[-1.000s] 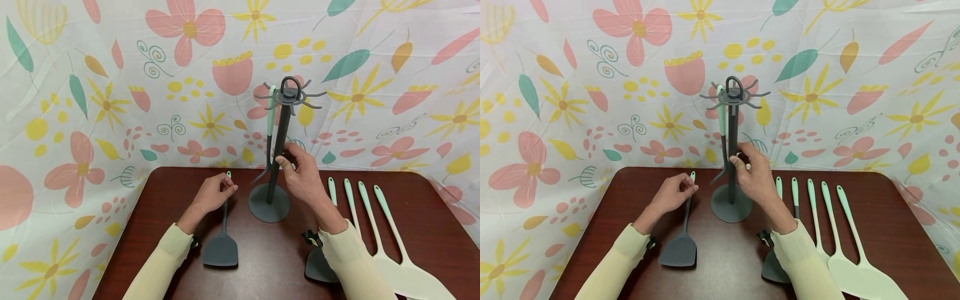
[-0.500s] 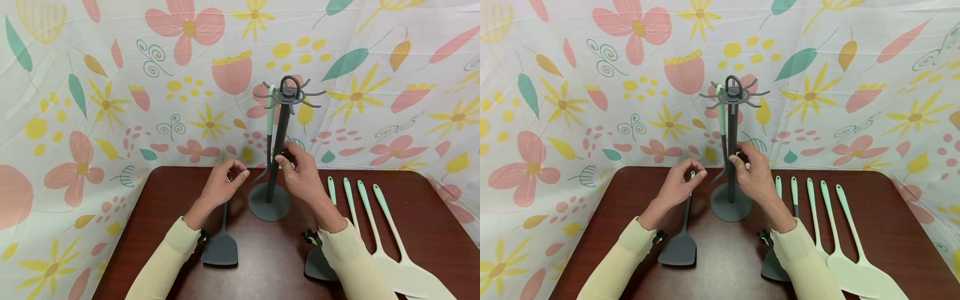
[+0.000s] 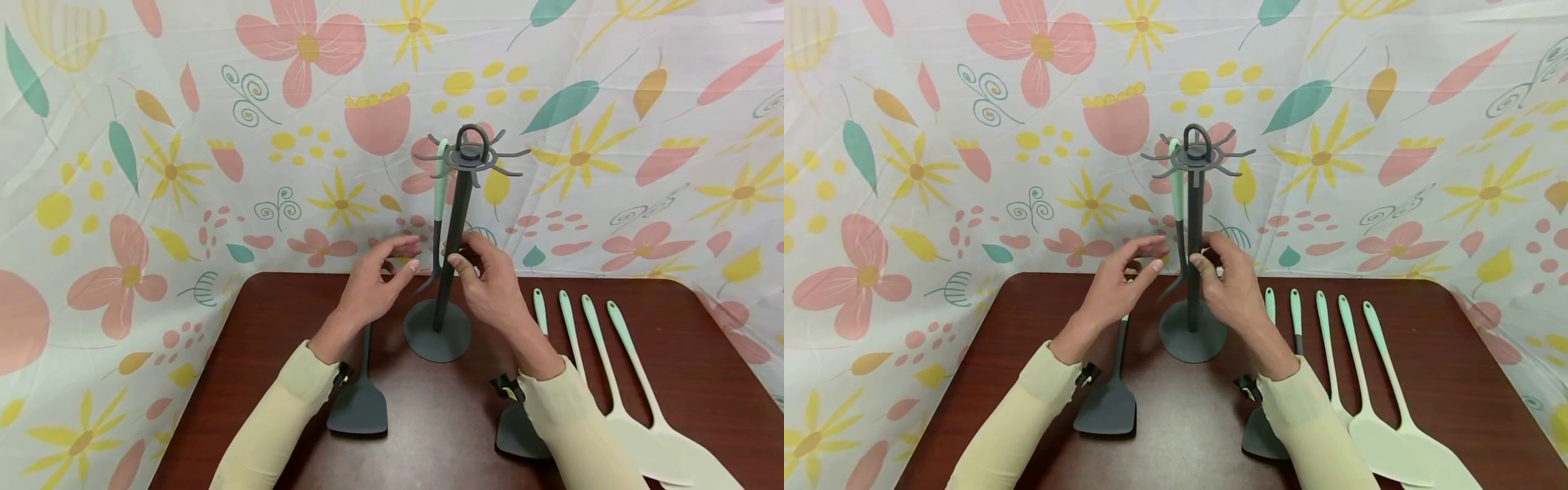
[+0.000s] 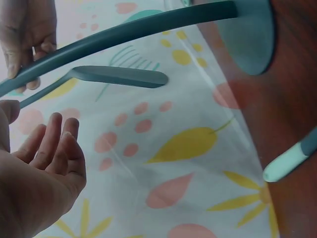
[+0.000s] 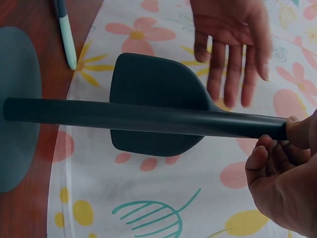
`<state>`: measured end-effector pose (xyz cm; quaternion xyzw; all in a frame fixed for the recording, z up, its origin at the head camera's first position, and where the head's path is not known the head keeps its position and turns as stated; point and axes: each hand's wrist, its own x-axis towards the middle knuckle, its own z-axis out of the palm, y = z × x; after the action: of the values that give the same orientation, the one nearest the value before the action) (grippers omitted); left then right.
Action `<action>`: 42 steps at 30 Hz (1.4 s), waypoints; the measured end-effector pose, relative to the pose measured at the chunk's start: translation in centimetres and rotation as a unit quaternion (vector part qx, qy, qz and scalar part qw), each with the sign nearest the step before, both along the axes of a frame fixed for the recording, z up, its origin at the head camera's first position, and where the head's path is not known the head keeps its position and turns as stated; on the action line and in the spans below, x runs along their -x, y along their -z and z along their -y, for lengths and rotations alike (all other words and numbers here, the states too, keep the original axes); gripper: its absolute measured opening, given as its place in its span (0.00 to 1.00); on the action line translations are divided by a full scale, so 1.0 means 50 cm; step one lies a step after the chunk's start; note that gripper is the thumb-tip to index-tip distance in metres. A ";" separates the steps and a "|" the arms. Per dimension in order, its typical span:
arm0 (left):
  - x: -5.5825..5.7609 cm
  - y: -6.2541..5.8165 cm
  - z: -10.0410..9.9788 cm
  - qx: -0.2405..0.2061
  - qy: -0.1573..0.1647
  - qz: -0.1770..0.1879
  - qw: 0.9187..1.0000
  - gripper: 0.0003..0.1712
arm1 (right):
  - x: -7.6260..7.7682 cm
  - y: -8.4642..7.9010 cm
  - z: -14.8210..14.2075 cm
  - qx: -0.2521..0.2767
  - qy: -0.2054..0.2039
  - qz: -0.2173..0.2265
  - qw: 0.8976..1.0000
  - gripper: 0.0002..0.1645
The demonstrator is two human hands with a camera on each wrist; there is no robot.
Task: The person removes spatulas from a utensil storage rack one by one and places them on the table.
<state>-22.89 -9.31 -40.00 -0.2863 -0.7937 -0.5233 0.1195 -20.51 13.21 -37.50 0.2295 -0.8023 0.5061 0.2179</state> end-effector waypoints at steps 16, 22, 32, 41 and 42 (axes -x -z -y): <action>0.014 -0.063 -0.042 -0.047 0.039 -0.014 0.998 0.25 | 0.000 0.006 0.000 0.013 -0.002 0.006 1.000 0.09; 0.016 -0.069 -0.049 -0.056 0.044 -0.009 0.997 0.24 | 0.000 0.006 0.001 0.010 -0.001 0.007 1.000 0.10; 0.019 -0.076 -0.058 -0.058 0.046 -0.012 0.997 0.20 | 0.000 0.006 0.000 0.015 -0.006 0.011 1.000 0.13; 0.021 -0.080 -0.060 -0.062 0.040 -0.008 0.997 0.17 | -0.001 0.001 0.000 0.013 -0.007 0.010 1.000 0.13; 0.021 -0.079 -0.060 -0.061 0.039 -0.009 0.997 0.17 | -0.001 0.001 0.000 0.013 -0.007 0.010 1.000 0.13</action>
<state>-23.94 -6.29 -36.03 -0.3139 -0.7473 -0.5726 0.1229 -20.44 13.23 -37.55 0.2266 -0.7965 0.5201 0.2091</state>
